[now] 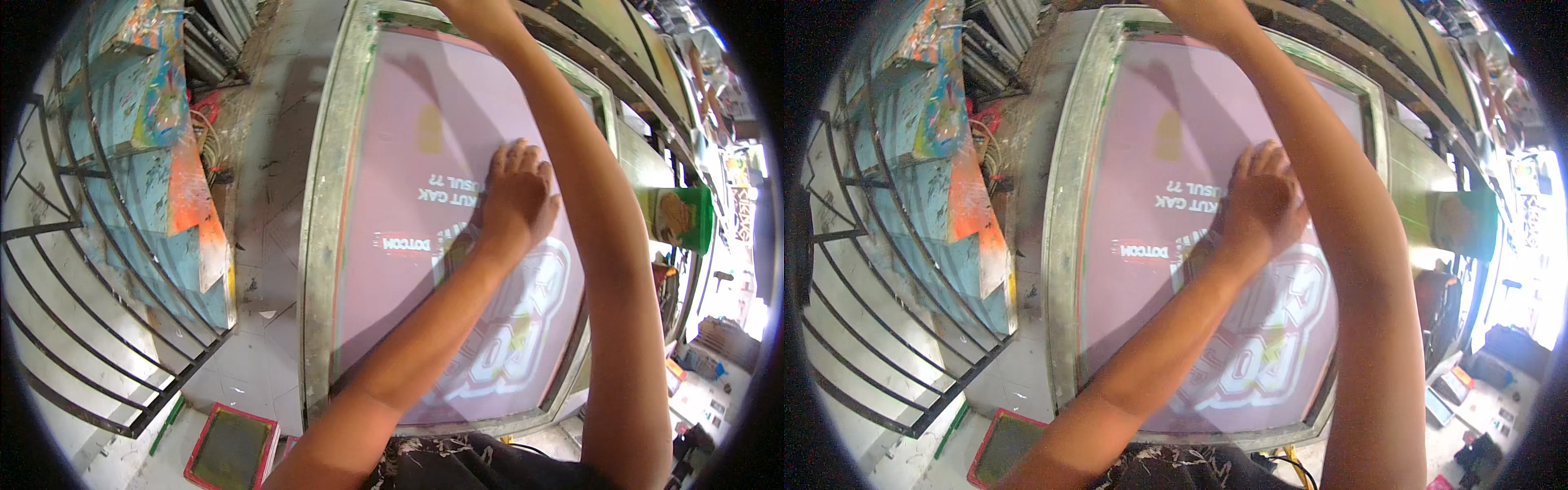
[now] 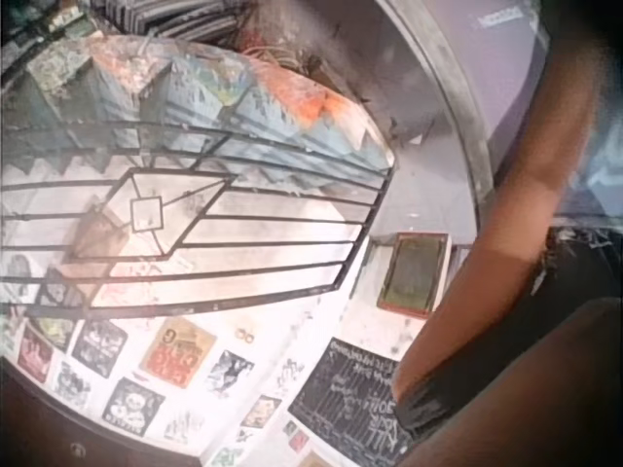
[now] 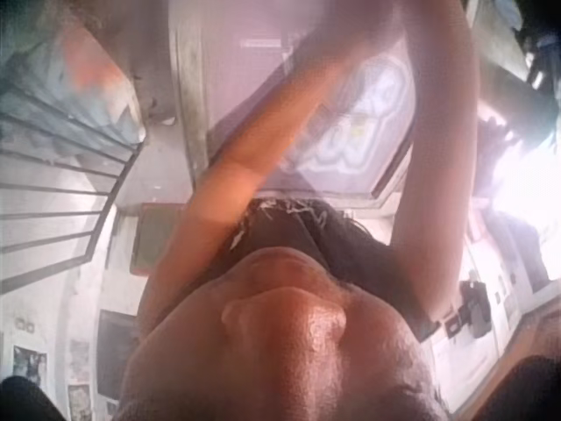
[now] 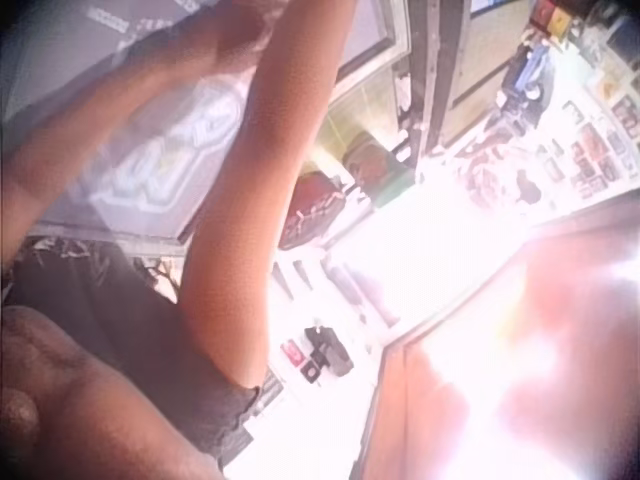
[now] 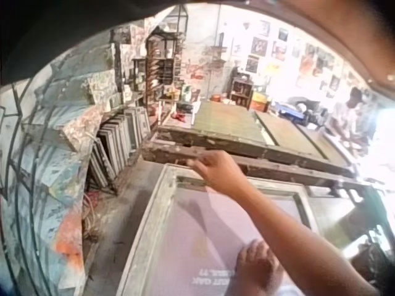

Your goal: The person cleans a screen-printing frame by hand, walks between stations, and gathers small metal components from a container.

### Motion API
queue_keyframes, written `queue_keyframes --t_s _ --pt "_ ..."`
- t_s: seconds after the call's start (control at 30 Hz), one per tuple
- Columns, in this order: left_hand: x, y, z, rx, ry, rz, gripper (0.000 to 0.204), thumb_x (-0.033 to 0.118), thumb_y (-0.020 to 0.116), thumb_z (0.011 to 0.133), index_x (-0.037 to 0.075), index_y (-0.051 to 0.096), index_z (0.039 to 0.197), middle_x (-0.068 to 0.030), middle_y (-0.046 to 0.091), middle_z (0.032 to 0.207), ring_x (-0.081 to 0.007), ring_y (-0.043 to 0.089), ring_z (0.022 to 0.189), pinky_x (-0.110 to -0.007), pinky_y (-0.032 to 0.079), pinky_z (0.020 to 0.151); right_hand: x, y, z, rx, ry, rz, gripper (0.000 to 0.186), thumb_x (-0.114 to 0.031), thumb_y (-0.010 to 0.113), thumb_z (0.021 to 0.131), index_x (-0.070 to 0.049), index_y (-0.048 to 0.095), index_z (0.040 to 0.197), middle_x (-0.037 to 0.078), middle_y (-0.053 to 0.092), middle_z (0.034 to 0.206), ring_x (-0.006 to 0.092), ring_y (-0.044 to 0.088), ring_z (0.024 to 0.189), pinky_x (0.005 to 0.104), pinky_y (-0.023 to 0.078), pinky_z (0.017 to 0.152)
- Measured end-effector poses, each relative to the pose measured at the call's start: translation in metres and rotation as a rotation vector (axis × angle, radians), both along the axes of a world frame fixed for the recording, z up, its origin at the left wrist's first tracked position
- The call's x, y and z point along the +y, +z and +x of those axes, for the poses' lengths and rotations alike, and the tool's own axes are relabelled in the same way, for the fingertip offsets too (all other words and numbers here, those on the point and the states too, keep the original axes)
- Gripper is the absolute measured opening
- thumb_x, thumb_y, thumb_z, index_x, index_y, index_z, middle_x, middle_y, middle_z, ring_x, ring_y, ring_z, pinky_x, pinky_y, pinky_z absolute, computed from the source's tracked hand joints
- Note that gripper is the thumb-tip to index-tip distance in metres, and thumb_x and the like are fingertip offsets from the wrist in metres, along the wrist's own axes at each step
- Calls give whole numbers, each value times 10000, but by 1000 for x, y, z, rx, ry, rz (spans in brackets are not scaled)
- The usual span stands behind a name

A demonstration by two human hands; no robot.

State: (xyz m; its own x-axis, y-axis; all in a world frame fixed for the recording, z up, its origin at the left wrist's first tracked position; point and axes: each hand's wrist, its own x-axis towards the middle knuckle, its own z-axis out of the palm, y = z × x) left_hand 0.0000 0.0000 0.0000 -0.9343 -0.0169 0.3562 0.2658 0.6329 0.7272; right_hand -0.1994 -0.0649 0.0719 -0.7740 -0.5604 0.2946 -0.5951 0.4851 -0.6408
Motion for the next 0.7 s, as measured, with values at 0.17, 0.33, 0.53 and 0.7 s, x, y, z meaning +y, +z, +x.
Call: queue_keyframes --t_s 0.17,0.33,0.53,0.7 --pt "7 3 -1 80 10 92 396 262 711 744 4 617 1030 -161 589 1097 -338 503 1148 -475 339 1027 173 41 171 -103 -156 6 289 -223 618 923 31 670 1051 160 696 1011 203 640 956 329 477 874" --pt "-5 -12 -7 141 54 138 351 298 674 817 11 676 1020 -205 671 1003 -375 625 960 -436 487 878 256 22 366 -222 -403 243 338 -84 691 795 6 631 1115 171 630 1190 325 586 1133 394 447 967" --pt "-8 -11 -10 77 37 247 318 258 687 817 0 672 1002 -211 685 925 -341 664 871 -408 523 782 232 1 493 -337 -369 614 949 -408 749 738 -52 281 1482 266 225 1524 419 227 1412 508 211 1140" --pt "-23 5 20 150 -178 36 416 297 716 803 19 643 1103 -237 633 1114 -317 615 1047 -408 469 911 239 -15 501 -294 -331 623 1058 -568 680 755 -66 150 1522 284 121 1547 423 101 1447 527 137 1156"
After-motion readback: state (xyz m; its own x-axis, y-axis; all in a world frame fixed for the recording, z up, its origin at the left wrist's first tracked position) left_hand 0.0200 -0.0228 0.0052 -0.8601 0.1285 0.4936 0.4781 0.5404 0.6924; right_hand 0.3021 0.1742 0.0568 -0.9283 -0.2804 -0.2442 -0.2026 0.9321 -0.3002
